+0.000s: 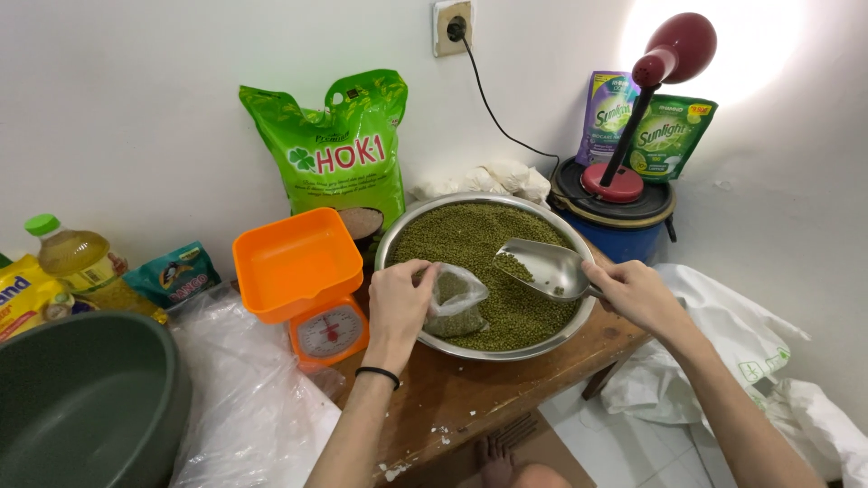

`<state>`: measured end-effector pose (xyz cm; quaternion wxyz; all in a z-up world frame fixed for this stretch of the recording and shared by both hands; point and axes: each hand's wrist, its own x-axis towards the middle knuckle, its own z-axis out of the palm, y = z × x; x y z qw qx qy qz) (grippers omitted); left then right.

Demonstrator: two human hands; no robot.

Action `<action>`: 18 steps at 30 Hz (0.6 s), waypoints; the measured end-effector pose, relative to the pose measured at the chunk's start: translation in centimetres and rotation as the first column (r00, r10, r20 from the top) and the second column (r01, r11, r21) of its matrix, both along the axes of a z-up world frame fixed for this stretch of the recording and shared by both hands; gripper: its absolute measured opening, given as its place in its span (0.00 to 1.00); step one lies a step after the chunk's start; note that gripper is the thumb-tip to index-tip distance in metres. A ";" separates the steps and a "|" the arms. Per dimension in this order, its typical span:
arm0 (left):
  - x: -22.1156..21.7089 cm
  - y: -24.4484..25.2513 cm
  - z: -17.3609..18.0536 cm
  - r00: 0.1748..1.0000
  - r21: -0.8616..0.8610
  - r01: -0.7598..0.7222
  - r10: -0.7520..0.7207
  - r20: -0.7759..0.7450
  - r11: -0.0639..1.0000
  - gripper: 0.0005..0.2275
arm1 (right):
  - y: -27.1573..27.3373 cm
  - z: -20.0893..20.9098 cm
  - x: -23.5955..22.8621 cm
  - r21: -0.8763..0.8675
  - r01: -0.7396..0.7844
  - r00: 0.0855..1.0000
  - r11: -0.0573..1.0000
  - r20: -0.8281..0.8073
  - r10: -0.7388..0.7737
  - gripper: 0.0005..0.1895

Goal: Scooping green beans from a large bowl into small plastic bags using a scoop and preparing them for weighing.

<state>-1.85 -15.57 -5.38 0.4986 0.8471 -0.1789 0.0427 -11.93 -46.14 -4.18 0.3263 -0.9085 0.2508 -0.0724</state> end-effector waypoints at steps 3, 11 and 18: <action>0.5 -0.5 -0.2 1.000 -0.025 -0.003 0.004 0.018 1.000 0.11 | 0.1 0.4 -0.2 0.009 -0.022 1.000 1.000 0.006 0.021 0.36; 0.6 -0.9 0.2 1.000 -0.027 -0.003 0.003 0.011 1.000 0.12 | 2.4 3.8 -0.8 0.014 -0.086 0.996 0.996 -0.011 0.086 0.36; 0.0 -0.9 0.6 1.000 -0.066 0.001 -0.002 -0.023 0.998 0.12 | 0.6 0.8 1.6 0.025 -0.165 0.985 0.986 -0.052 0.166 0.36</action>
